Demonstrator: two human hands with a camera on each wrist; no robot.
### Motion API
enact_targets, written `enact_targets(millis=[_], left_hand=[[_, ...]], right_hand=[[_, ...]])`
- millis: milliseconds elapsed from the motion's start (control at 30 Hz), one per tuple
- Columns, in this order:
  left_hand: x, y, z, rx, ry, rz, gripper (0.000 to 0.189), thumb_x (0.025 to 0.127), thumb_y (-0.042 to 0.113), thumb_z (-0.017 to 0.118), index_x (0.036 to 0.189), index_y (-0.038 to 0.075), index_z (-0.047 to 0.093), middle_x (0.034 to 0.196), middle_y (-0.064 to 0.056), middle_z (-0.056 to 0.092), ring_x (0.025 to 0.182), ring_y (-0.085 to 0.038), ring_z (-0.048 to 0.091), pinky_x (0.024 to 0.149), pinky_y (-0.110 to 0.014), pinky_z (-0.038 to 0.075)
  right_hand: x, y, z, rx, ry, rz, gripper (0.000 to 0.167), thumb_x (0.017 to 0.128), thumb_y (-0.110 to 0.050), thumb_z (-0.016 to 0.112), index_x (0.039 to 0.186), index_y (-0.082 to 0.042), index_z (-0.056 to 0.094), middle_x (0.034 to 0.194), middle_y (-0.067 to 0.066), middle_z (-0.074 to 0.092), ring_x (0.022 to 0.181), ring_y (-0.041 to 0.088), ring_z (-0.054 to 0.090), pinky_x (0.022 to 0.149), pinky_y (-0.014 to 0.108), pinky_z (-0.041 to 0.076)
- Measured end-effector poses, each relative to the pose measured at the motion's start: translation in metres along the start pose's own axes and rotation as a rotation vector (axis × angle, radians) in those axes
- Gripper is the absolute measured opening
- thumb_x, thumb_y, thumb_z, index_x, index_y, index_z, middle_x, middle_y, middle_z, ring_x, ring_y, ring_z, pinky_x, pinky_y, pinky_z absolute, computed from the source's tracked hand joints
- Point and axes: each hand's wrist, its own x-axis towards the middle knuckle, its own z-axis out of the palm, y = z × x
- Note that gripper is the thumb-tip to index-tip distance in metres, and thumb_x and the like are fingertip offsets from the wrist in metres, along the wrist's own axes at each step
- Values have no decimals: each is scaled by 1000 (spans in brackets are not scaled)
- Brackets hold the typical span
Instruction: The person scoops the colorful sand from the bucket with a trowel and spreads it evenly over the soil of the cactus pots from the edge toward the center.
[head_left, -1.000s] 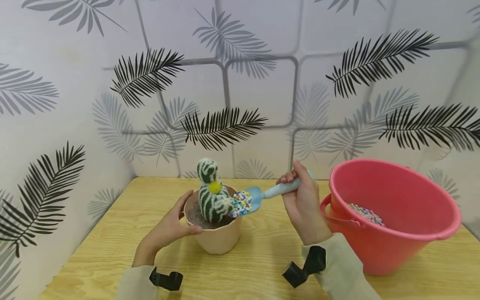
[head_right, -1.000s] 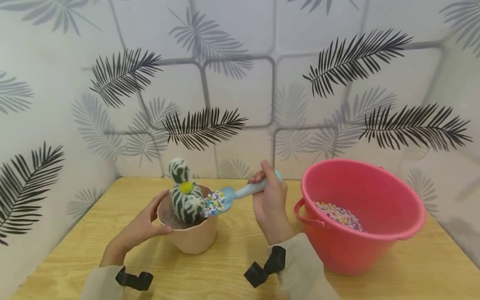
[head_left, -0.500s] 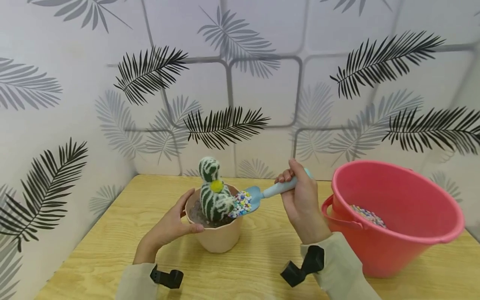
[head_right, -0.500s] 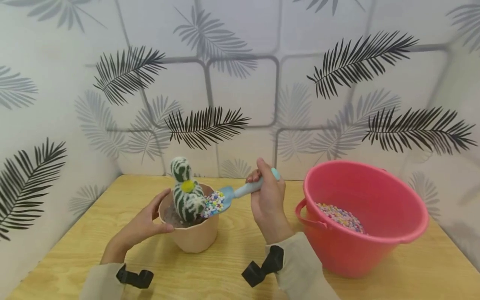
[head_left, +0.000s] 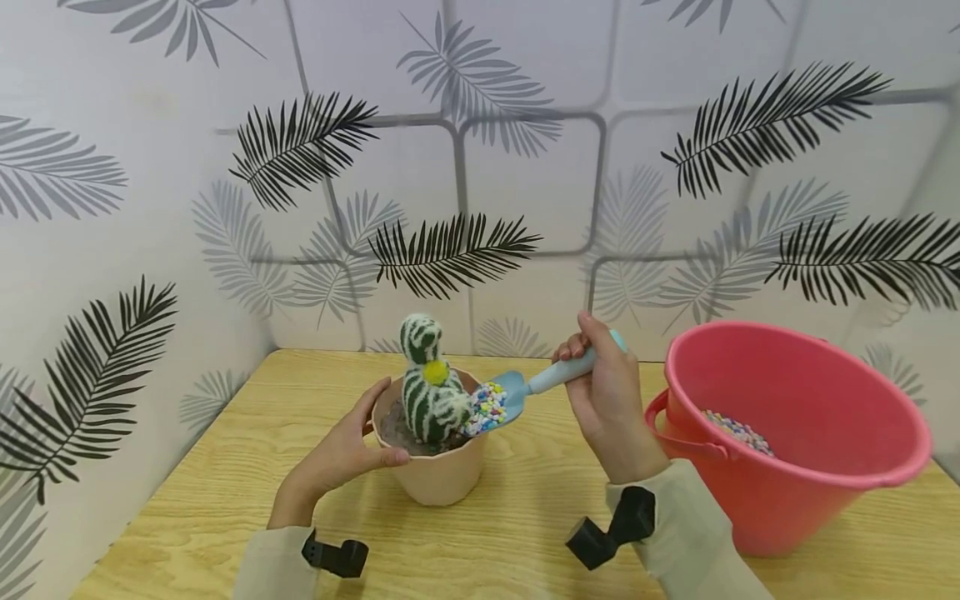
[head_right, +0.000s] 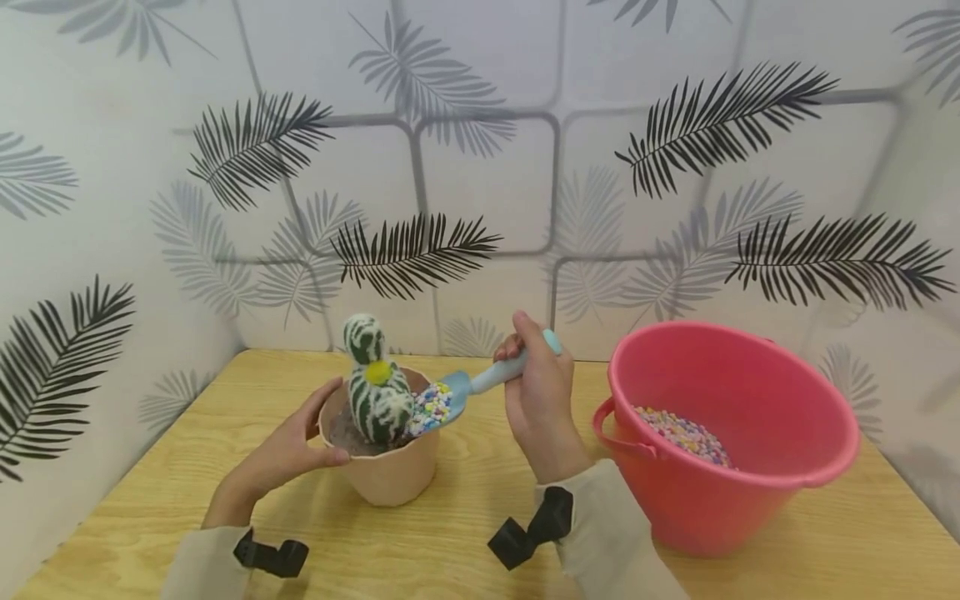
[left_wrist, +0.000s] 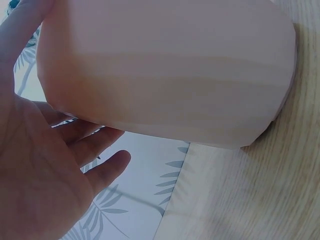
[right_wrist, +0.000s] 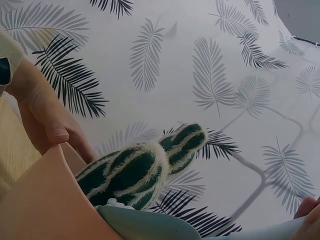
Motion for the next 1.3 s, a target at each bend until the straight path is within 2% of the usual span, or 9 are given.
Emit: enact_targets(millis=[300, 633, 967, 1300], left_hand=[[0, 0, -1, 25, 5, 10, 107, 79, 37, 77, 154, 7, 6, 157, -24, 11, 139, -51, 21, 108, -63, 27], [0, -1, 0, -1, 3, 1, 105, 80, 33, 77, 154, 9, 6, 158, -22, 10, 141, -48, 19, 110, -63, 22], [1, -1, 1, 2, 3, 17, 104, 80, 34, 76, 154, 10, 6, 158, -22, 11, 141, -47, 19, 110, -63, 22], [1, -2, 0, 5, 2, 9, 105, 80, 36, 76, 154, 9, 6, 158, -23, 10, 140, -49, 19, 109, -63, 24]], right_hand=[[1, -5, 1, -18, -3, -8, 41, 100, -11, 47, 59, -9, 50, 54, -1, 46, 56, 13, 45, 71, 26, 38], [3, -3, 4, -31, 3, -10, 41, 99, -8, 48, 58, -10, 50, 53, -1, 47, 55, 13, 45, 67, 25, 40], [3, -1, 10, -77, -31, -28, 42, 98, -4, 47, 57, -10, 49, 54, 0, 47, 56, 13, 46, 64, 24, 42], [4, -8, 13, -157, -74, -50, 41, 99, -6, 47, 58, -11, 51, 56, -1, 48, 60, 13, 47, 69, 25, 42]])
